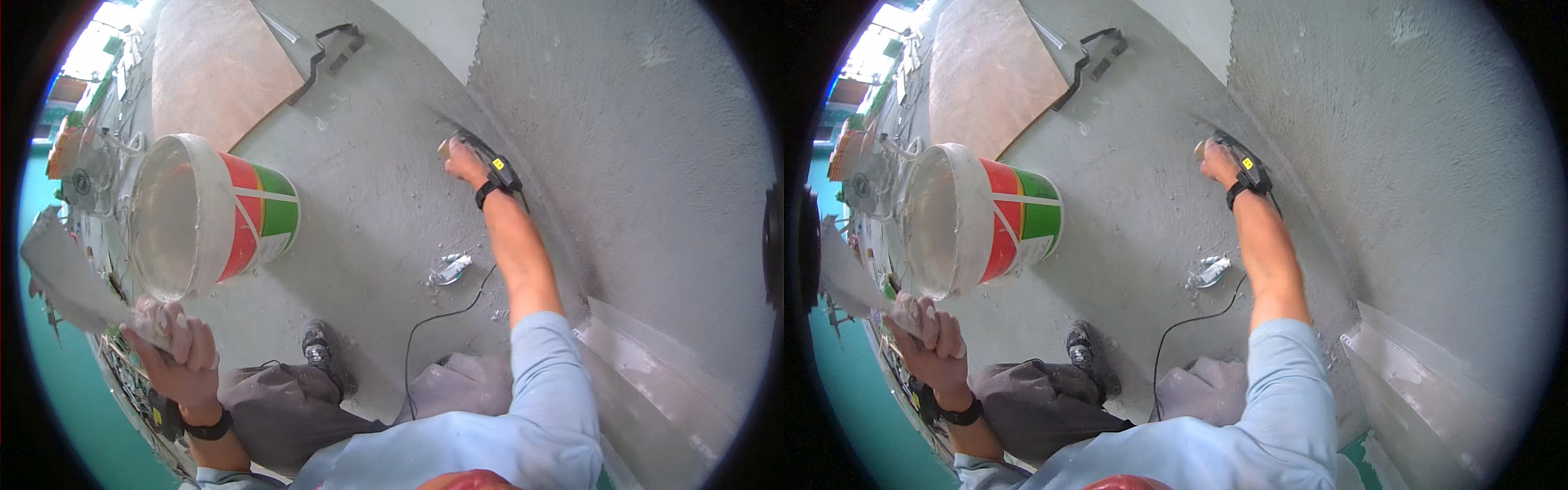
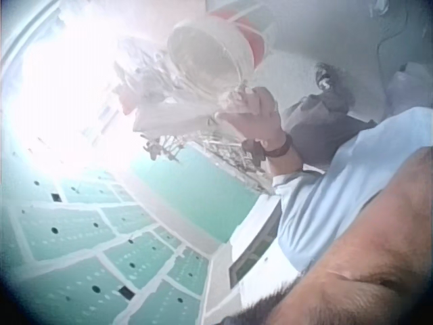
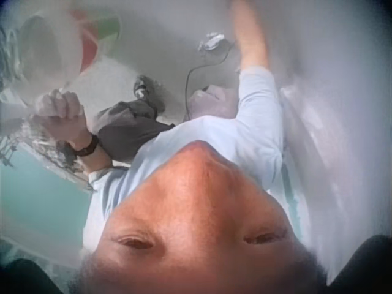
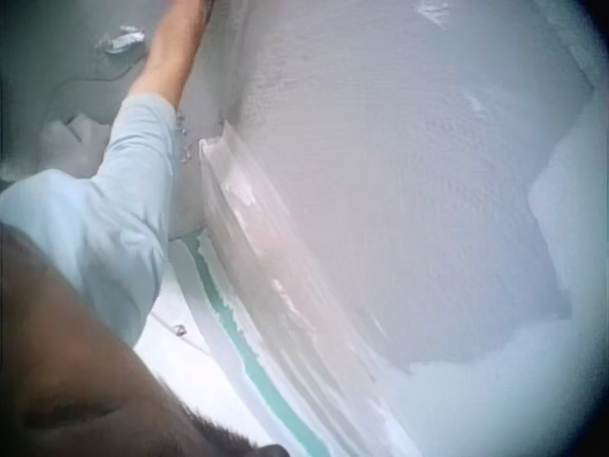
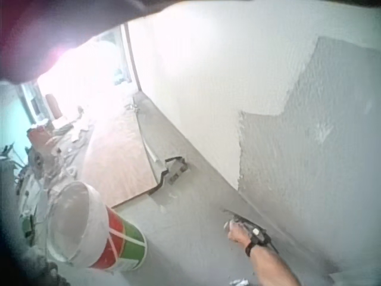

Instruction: Apply plaster to the wall using a trowel and a putty knife.

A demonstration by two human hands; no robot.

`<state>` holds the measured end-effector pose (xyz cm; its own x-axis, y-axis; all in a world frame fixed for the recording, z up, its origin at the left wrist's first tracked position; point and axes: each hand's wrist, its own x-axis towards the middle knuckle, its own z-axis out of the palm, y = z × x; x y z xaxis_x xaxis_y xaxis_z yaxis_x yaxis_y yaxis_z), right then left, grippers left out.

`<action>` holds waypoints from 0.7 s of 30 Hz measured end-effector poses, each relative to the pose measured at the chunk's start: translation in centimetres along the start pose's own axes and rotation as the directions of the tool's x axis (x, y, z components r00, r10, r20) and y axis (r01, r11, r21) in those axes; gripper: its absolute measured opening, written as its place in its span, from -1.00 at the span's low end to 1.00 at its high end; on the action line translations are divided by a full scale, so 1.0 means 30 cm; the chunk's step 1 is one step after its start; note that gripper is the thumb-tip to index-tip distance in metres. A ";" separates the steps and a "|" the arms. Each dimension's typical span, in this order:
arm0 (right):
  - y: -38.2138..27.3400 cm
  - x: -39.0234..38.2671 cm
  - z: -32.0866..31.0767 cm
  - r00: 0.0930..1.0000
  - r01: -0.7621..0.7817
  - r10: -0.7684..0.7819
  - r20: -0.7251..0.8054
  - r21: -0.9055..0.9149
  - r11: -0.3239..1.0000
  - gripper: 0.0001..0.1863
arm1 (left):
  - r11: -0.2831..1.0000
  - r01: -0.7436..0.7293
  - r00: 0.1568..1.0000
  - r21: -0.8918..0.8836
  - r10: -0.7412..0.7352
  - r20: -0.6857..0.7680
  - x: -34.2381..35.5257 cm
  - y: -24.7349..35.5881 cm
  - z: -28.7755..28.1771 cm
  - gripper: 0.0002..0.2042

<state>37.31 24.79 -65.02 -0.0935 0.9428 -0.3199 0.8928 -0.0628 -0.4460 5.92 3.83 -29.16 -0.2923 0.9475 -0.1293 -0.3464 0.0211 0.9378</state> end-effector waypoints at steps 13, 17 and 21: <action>-0.606 -0.140 -0.216 0.905 0.026 0.085 -0.417 0.254 0.967 -0.62 | 0.997 -0.004 0.999 -0.074 0.000 -0.053 0.012 0.012 0.041 -0.57; -0.562 -0.186 -0.305 0.703 0.343 0.057 -0.709 0.409 0.846 -0.72 | 0.945 -0.264 0.965 0.194 0.257 0.056 0.081 0.062 -0.022 -0.57; -0.615 -0.364 -0.470 0.872 0.360 0.020 -0.489 0.669 0.650 -0.77 | 0.637 -0.186 0.964 0.748 0.265 0.014 0.149 0.275 -0.364 -0.59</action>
<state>28.06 20.27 -41.53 0.1518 0.9811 0.1203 0.2522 0.0792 -0.9644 -7.98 4.78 -25.53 -0.3606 0.9238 0.1283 0.5003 0.0755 0.8626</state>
